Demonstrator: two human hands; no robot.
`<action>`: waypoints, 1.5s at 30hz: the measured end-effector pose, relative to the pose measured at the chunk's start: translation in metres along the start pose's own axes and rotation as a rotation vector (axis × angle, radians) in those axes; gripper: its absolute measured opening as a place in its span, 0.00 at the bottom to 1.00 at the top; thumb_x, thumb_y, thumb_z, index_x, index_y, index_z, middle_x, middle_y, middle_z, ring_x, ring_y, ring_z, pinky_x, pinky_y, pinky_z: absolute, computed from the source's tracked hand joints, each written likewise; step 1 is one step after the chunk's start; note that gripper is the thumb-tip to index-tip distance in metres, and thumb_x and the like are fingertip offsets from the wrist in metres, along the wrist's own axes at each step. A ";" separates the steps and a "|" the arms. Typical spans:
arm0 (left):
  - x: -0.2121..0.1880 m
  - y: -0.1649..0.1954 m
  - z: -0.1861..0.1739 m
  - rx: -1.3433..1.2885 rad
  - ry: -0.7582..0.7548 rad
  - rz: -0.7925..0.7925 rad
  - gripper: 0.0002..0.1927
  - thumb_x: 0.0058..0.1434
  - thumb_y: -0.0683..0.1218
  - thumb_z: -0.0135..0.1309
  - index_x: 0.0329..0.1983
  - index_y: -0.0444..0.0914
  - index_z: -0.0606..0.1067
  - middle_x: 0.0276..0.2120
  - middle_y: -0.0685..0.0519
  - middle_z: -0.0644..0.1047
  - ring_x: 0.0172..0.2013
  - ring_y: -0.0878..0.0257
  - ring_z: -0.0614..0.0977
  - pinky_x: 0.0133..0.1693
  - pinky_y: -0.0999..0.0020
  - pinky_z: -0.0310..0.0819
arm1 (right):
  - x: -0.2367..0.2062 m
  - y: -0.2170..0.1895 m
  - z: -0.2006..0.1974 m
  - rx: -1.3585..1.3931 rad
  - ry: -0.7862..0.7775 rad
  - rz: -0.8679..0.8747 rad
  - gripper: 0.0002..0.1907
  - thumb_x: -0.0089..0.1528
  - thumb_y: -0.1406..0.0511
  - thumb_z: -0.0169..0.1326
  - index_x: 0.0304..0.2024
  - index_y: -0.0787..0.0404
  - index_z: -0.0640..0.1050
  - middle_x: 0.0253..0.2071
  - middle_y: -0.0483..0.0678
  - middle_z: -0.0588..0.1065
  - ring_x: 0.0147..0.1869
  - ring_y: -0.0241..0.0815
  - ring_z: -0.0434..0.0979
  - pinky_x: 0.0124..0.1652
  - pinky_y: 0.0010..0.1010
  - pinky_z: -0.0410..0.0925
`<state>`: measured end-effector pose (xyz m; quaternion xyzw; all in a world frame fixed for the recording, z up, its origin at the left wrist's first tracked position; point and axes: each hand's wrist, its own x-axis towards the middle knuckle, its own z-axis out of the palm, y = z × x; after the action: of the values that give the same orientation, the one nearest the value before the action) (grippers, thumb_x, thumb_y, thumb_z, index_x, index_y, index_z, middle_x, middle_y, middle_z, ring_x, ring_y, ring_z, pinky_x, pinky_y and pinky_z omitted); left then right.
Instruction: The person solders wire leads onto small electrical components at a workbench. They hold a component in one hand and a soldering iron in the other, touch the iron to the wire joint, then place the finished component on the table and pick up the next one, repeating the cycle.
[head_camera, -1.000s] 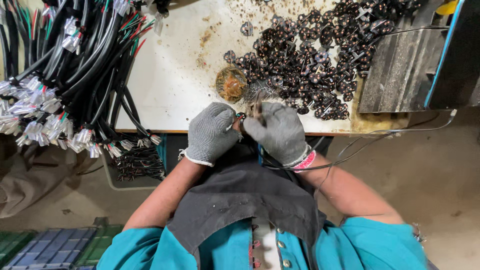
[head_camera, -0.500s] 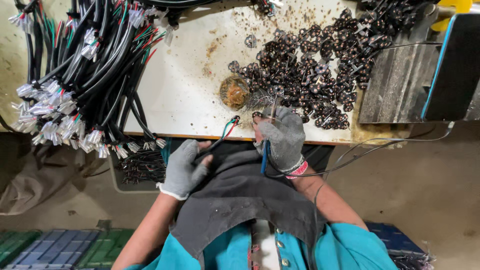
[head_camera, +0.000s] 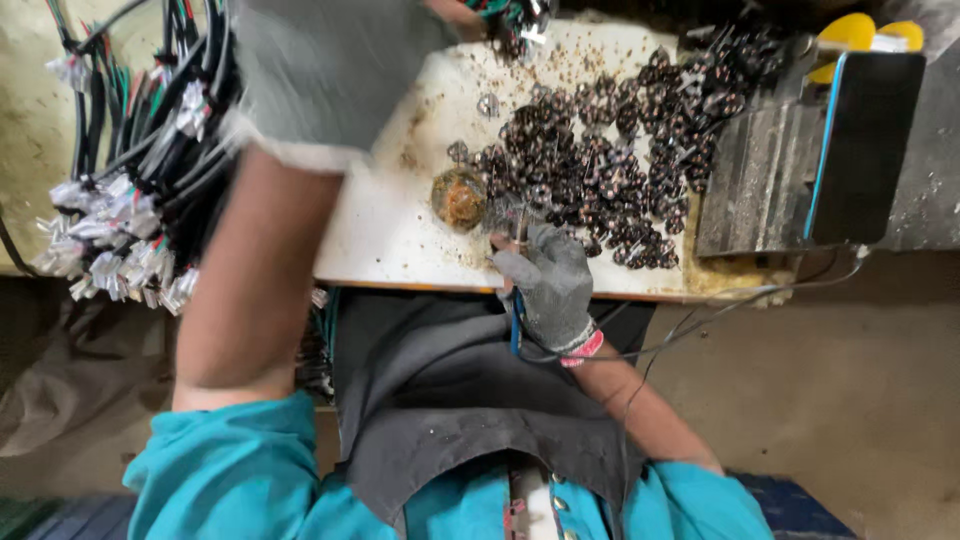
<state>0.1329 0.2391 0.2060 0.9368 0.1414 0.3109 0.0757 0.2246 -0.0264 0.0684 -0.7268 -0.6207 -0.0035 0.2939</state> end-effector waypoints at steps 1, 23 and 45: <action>-0.005 0.013 0.003 -0.084 0.008 0.068 0.08 0.60 0.48 0.61 0.41 0.45 0.79 0.37 0.51 0.79 0.37 0.54 0.80 0.37 0.58 0.73 | 0.001 0.001 0.000 -0.014 0.016 -0.003 0.20 0.52 0.67 0.63 0.46 0.45 0.78 0.48 0.48 0.80 0.53 0.53 0.78 0.50 0.41 0.69; -0.212 -0.045 -0.013 0.428 -0.389 -0.737 0.18 0.51 0.56 0.70 0.39 0.44 0.80 0.33 0.50 0.77 0.33 0.51 0.80 0.33 0.55 0.72 | 0.019 -0.008 0.026 0.019 -0.017 0.028 0.10 0.55 0.63 0.71 0.35 0.55 0.81 0.36 0.45 0.80 0.42 0.54 0.76 0.43 0.45 0.66; -0.203 0.059 0.068 -0.752 -0.669 -0.418 0.10 0.57 0.47 0.59 0.39 0.40 0.74 0.31 0.45 0.77 0.34 0.42 0.80 0.34 0.52 0.73 | -0.016 0.013 -0.006 0.732 -0.088 0.519 0.10 0.64 0.60 0.65 0.43 0.59 0.83 0.40 0.44 0.82 0.43 0.41 0.82 0.46 0.31 0.73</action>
<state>0.0313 0.1162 0.0517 0.8448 0.1721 0.0034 0.5067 0.2349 -0.0441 0.0623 -0.7061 -0.3903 0.3208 0.4961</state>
